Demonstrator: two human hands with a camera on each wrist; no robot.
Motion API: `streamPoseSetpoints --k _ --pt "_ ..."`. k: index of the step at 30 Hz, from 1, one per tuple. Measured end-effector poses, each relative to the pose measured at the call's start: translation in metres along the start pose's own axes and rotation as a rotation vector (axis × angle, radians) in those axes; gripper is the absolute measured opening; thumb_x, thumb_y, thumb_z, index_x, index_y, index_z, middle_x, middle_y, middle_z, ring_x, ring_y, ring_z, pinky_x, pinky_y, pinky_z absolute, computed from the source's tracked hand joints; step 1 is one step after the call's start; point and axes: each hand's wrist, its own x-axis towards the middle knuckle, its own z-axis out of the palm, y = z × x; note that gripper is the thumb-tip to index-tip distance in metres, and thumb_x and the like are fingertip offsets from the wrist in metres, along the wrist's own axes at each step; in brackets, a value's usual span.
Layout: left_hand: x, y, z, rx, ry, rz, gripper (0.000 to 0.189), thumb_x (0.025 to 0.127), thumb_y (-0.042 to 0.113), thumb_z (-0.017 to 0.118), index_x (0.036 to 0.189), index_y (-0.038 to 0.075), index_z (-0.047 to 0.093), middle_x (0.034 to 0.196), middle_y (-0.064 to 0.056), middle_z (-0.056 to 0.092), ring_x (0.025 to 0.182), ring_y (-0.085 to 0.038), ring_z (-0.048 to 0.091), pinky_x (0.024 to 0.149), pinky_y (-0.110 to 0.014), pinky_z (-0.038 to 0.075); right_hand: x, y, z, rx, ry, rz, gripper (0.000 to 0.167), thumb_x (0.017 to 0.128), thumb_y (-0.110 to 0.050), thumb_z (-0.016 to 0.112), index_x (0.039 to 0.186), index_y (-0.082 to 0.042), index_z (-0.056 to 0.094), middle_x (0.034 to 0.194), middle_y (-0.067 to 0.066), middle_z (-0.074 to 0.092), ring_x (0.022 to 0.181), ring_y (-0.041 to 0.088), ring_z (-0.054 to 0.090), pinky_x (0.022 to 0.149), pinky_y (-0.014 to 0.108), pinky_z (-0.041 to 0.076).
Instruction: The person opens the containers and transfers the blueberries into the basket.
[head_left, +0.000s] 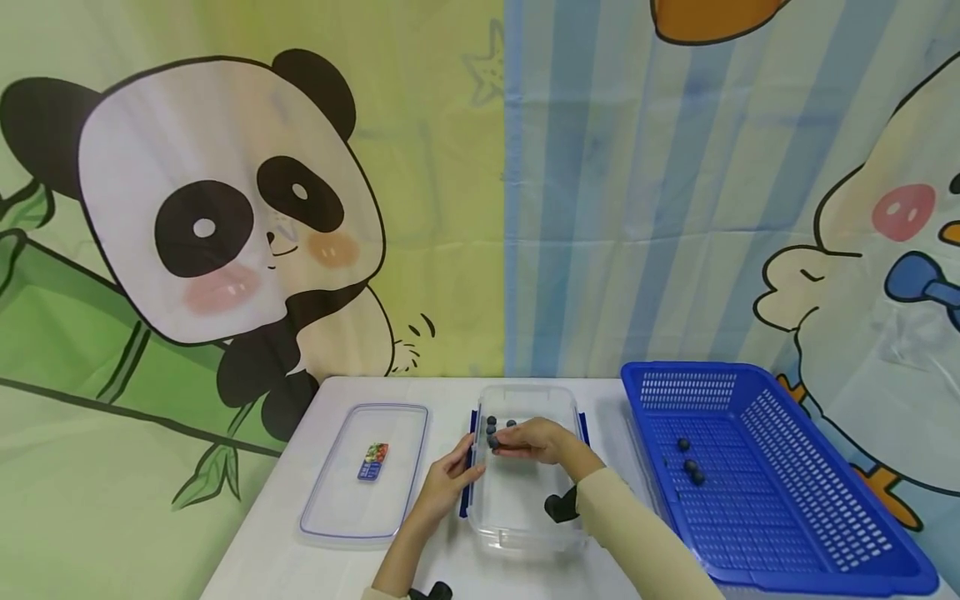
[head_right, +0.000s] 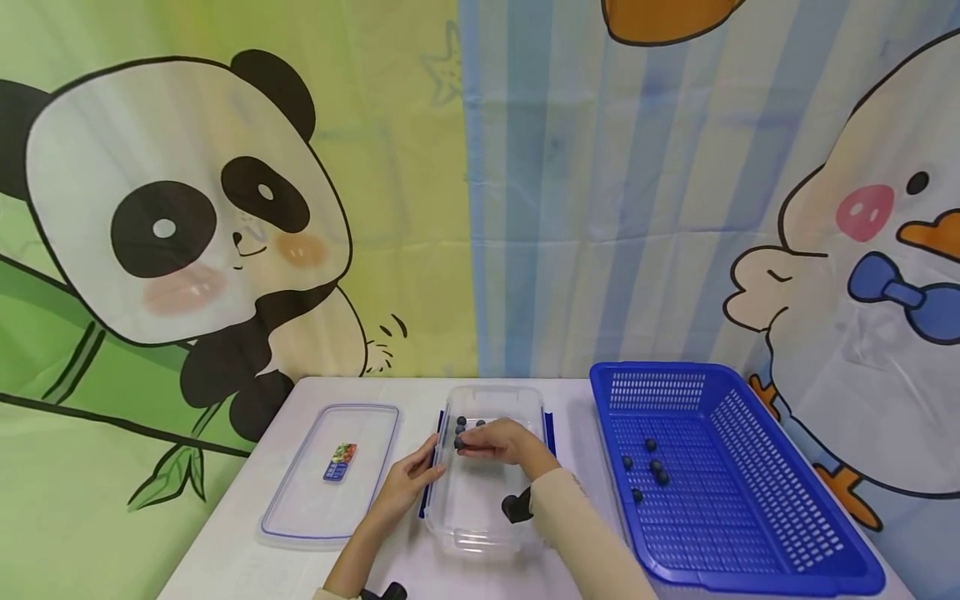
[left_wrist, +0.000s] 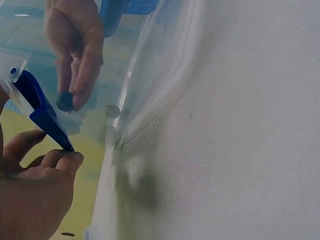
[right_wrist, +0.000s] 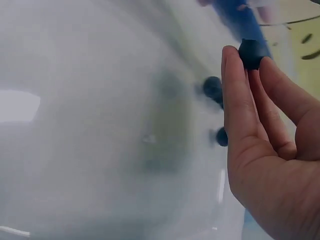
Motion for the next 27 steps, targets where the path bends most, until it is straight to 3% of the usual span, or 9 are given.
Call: streamPoseSetpoints --k 3,7,13,20,23,27 --pt "0.001 0.000 0.000 0.008 0.002 0.000 0.062 0.089 0.009 0.061 0.140 -0.004 0.031 0.148 -0.021 0.020 0.133 -0.031 0.024 0.106 -0.029 0.025 -0.010 -0.014 -0.010 0.010 -0.032 -0.024 0.034 0.089 0.004 0.055 0.121 0.013 0.052 0.111 0.025 0.060 0.091 0.026 0.066 0.083 0.031 0.053" --pt "0.001 0.000 0.000 0.010 0.009 -0.006 0.062 0.088 0.011 0.063 0.140 -0.003 0.032 0.148 -0.021 0.020 0.132 -0.031 0.026 0.105 -0.028 0.027 -0.029 -0.035 -0.031 0.018 -0.074 -0.057 0.035 0.090 0.002 0.054 0.123 0.011 0.051 0.105 0.021 0.065 0.094 0.025 0.065 0.087 0.032 0.051" --pt "0.001 0.000 0.000 0.005 0.011 -0.016 0.066 0.086 0.016 0.066 0.140 -0.003 0.032 0.148 -0.019 0.021 0.132 -0.031 0.026 0.104 -0.026 0.027 -0.061 -0.054 -0.090 0.085 -0.153 -0.129 0.034 0.094 0.004 0.046 0.127 0.010 0.048 0.105 0.016 0.064 0.099 0.024 0.063 0.098 0.036 0.042" --pt "0.001 0.001 0.000 0.021 0.013 -0.033 0.065 0.087 0.014 0.065 0.140 -0.002 0.031 0.148 -0.018 0.022 0.133 -0.030 0.025 0.105 -0.028 0.026 -0.104 -0.055 -0.171 0.163 -0.098 -0.155 0.027 0.095 0.003 0.045 0.111 -0.003 0.065 0.107 0.013 0.065 0.101 0.023 0.062 0.100 0.037 0.039" --pt "0.001 0.001 0.000 0.019 0.017 -0.041 0.066 0.087 0.015 0.065 0.140 -0.002 0.032 0.148 -0.017 0.022 0.134 -0.030 0.024 0.106 -0.029 0.024 -0.121 -0.051 -0.203 0.137 -0.115 -0.177 0.029 0.096 0.003 0.042 0.112 -0.004 0.065 0.110 0.011 0.064 0.104 0.023 0.060 0.104 0.038 0.034" --pt "0.000 0.001 0.000 0.019 0.017 -0.033 0.066 0.087 0.015 0.065 0.140 -0.003 0.031 0.148 -0.018 0.022 0.133 -0.031 0.025 0.106 -0.032 0.024 -0.140 -0.037 -0.240 0.062 -0.053 -0.176 0.030 0.096 0.003 0.042 0.119 -0.001 0.060 0.110 0.008 0.063 0.103 0.021 0.061 0.105 0.040 0.033"
